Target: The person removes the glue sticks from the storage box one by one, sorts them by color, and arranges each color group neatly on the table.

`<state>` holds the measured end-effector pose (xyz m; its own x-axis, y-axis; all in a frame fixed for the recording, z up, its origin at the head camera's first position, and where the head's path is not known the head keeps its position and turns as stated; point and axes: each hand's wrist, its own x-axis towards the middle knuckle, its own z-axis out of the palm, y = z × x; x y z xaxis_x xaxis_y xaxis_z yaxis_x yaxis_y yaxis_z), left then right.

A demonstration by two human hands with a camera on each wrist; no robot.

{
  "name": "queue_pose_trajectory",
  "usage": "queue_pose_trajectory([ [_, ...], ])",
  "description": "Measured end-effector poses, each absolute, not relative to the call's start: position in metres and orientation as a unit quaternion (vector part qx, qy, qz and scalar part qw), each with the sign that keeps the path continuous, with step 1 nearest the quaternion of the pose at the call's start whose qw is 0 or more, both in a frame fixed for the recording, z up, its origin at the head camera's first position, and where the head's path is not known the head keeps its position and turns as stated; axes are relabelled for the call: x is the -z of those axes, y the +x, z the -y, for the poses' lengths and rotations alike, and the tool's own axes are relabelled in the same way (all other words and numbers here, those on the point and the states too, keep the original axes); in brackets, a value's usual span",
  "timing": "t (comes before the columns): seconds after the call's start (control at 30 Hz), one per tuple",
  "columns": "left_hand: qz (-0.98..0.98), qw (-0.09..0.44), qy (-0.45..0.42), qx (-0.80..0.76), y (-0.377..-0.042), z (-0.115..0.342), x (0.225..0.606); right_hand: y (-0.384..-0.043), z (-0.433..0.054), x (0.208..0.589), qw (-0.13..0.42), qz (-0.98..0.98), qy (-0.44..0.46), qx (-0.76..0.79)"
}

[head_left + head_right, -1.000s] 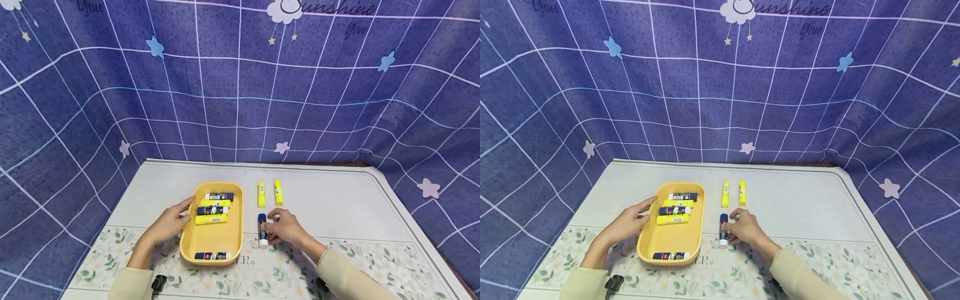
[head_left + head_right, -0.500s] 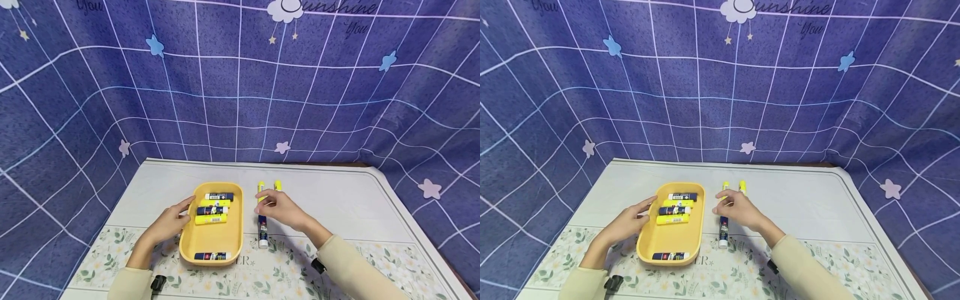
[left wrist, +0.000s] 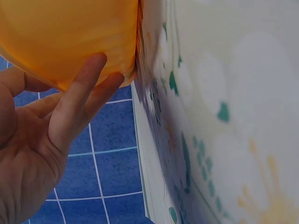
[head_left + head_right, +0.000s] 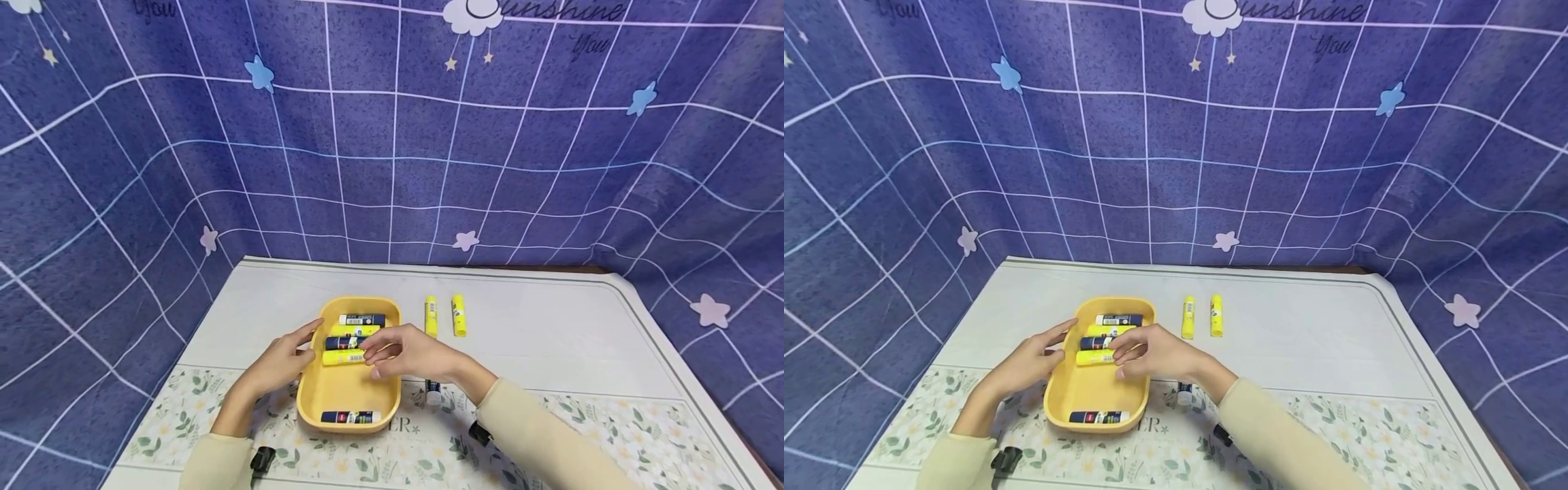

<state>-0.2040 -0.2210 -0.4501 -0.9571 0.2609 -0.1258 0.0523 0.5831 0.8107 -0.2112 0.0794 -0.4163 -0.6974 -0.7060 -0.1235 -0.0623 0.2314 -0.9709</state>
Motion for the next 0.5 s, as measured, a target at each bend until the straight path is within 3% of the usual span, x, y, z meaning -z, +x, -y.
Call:
queue_pose_trajectory([
  [0.5,-0.885,0.114,0.088,-0.443,-0.204,0.221,0.448,-0.215,-0.048,0.423,0.418,-0.683,-0.296,0.52],
])
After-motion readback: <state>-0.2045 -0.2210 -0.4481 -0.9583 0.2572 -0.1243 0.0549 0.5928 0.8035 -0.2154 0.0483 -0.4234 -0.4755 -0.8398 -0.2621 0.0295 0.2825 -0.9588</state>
